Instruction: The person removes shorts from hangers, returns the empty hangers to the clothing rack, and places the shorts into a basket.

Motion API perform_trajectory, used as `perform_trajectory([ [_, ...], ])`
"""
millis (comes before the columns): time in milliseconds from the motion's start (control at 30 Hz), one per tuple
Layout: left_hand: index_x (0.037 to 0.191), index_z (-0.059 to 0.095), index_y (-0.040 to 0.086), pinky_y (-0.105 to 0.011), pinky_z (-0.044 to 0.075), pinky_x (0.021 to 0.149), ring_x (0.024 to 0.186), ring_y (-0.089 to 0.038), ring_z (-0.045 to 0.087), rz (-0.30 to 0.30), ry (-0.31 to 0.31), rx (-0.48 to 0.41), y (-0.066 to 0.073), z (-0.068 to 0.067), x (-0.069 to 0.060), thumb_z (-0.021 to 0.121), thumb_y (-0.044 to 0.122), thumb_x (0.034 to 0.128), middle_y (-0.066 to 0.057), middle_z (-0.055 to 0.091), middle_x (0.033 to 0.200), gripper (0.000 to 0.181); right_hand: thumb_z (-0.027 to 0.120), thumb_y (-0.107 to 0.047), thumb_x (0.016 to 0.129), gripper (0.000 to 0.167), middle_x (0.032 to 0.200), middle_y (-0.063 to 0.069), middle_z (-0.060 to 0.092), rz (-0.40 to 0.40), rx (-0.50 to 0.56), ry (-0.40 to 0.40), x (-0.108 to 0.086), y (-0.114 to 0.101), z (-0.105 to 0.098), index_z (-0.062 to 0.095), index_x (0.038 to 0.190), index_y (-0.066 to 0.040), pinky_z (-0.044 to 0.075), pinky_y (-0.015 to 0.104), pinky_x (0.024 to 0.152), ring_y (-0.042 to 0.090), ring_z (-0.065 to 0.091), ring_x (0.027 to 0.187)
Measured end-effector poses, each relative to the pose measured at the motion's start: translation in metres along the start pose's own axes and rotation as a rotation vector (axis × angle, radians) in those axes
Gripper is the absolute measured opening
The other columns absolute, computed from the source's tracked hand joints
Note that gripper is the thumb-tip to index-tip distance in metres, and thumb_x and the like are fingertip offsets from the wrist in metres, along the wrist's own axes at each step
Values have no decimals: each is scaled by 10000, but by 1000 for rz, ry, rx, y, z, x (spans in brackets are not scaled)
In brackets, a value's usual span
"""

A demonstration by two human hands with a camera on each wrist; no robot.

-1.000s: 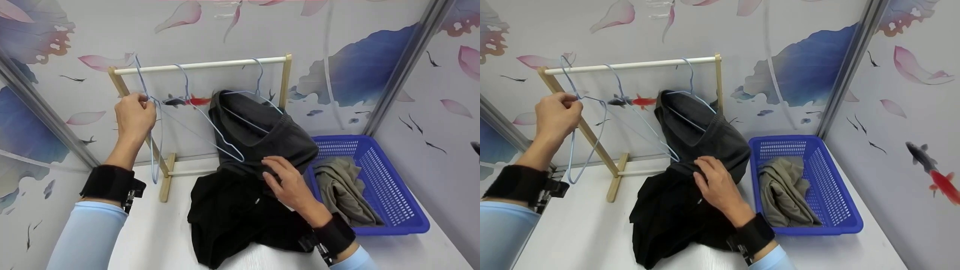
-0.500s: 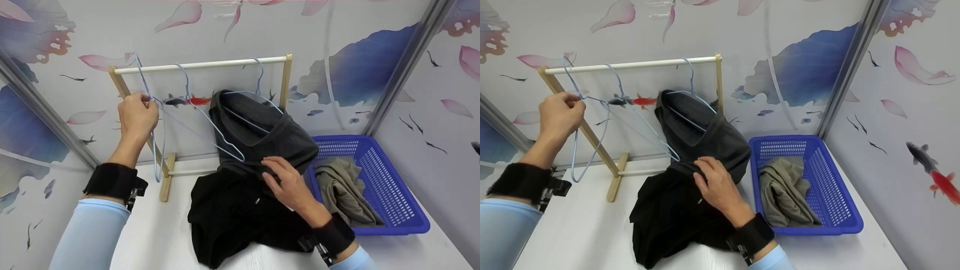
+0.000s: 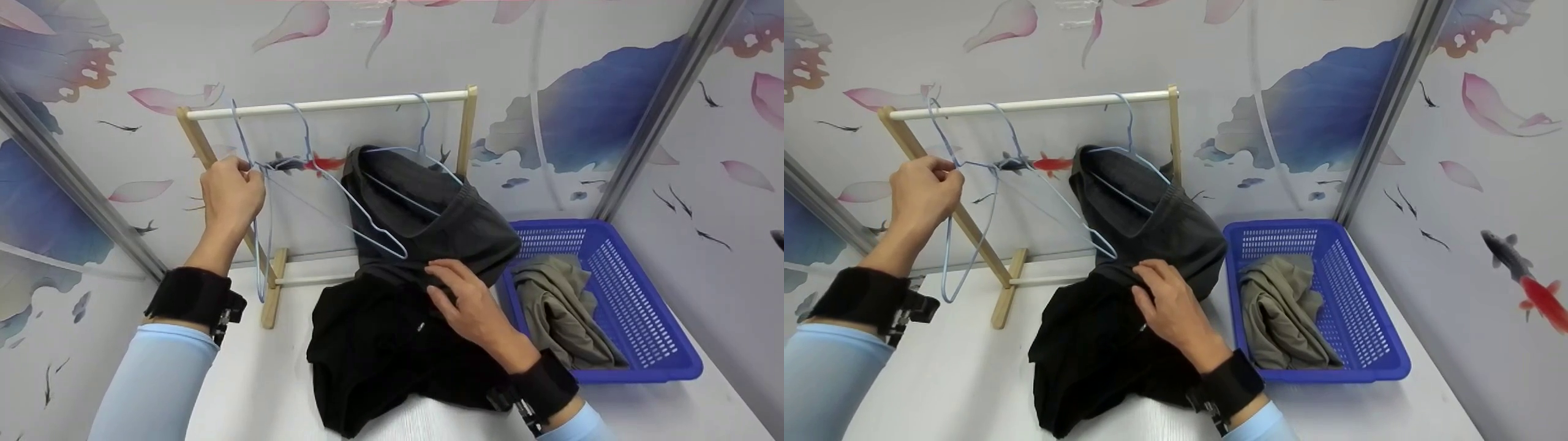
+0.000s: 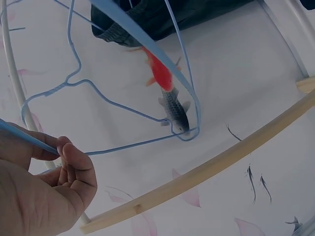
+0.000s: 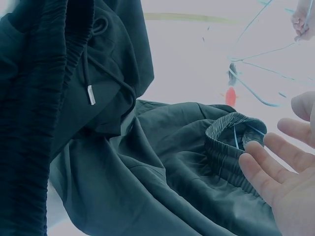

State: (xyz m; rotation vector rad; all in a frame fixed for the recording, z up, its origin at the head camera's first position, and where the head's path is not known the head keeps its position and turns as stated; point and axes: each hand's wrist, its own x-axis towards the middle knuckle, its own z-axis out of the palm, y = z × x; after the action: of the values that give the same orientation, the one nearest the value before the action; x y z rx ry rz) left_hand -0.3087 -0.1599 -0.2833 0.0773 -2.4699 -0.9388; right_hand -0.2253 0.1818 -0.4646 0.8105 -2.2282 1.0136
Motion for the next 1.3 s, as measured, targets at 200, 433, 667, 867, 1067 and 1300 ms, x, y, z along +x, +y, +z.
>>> perform_trajectory([
  [200, 1185, 674, -151, -455, 540, 755, 901, -384, 675, -8, -8, 9, -5, 4, -1, 504, 73, 998, -305, 713, 1058, 338, 695, -26, 972, 275, 1265, 172, 652, -6, -6, -2, -1, 1, 0, 689, 1247, -14, 577, 431, 849, 265, 669, 1132],
  [433, 1183, 674, -142, -480, 549, 783, 946, -411, 683, -26, -10, 16, -7, 5, -2, 507, 82, 997, -305, 712, 1071, 336, 691, -39, 980, 269, 1277, 162, 652, 15, -12, -13, -5, 2, 0, 690, 1249, -19, 572, 424, 847, 253, 665, 1139],
  [667, 1213, 663, -139, -482, 542, 793, 921, -406, 678, -11, -20, 2, -10, 6, -10, 498, 86, 1004, -294, 712, 1038, 349, 691, -25, 978, 279, 1270, 178, 650, 13, -5, -13, -7, 3, 1, 687, 1257, -18, 579, 409, 816, 242, 675, 1105],
  [867, 1287, 631, -100, -376, 484, 713, 829, -328, 643, -34, -61, -19, -12, 10, -22, 508, 109, 1005, -230, 696, 965, 372, 695, -28, 976, 279, 1275, 166, 653, 19, -1, -11, -8, 3, -1, 690, 1255, -22, 575, 429, 847, 239, 674, 1122],
  [1067, 1307, 615, -90, -366, 475, 704, 824, -310, 632, -15, -76, -44, -12, 12, -34, 526, 125, 997, -214, 700, 961, 388, 696, -33, 977, 277, 1279, 152, 655, 27, -20, -13, -9, 4, -3, 693, 1254, -22, 573, 407, 816, 230, 682, 1093],
  [1300, 1318, 627, -56, -349, 469, 695, 789, -272, 624, -13, -99, -73, -13, 14, -51, 547, 156, 988, -178, 700, 984, 400, 693, -17, 972, 282, 1277, 140, 656, 16, 10, -4, -9, 6, -8, 695, 1253, -36, 554, 345, 713, 220, 681, 936],
])
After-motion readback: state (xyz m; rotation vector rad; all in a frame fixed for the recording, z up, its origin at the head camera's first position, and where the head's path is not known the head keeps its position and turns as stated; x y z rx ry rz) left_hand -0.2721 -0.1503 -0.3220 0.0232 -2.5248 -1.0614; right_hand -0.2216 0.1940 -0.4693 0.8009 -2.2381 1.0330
